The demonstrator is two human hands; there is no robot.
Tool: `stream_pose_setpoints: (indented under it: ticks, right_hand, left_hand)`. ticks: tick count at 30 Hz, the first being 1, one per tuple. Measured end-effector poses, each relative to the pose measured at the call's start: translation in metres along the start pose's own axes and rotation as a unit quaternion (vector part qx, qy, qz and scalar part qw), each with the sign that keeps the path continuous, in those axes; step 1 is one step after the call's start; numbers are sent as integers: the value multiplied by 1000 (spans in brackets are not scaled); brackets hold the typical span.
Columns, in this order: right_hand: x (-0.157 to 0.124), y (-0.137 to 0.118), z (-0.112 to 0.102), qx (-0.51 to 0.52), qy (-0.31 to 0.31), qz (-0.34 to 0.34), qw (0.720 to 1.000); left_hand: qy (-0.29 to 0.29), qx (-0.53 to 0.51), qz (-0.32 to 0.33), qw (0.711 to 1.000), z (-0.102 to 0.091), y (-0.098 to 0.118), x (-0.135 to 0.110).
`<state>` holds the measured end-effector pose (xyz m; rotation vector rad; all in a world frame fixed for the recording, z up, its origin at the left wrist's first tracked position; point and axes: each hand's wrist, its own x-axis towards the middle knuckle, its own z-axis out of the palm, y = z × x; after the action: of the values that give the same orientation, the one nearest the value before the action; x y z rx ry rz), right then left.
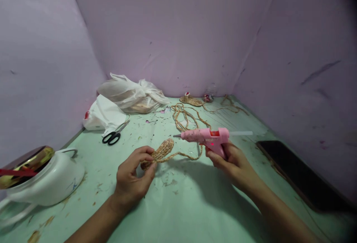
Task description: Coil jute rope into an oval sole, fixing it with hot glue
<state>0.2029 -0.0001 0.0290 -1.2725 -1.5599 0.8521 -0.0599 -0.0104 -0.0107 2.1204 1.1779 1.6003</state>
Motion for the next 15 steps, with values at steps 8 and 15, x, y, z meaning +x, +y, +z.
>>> stream_pose_setpoints:
  ticks: [8,15]
  right_hand:
    - [50,37,-36,11,221,204,954]
    - [82,67,-53,-214,234,268,910]
  left_hand:
    - [-120,130,-37,984,-3,26,-1]
    - [-213,161,-73,961,-3,37,-6]
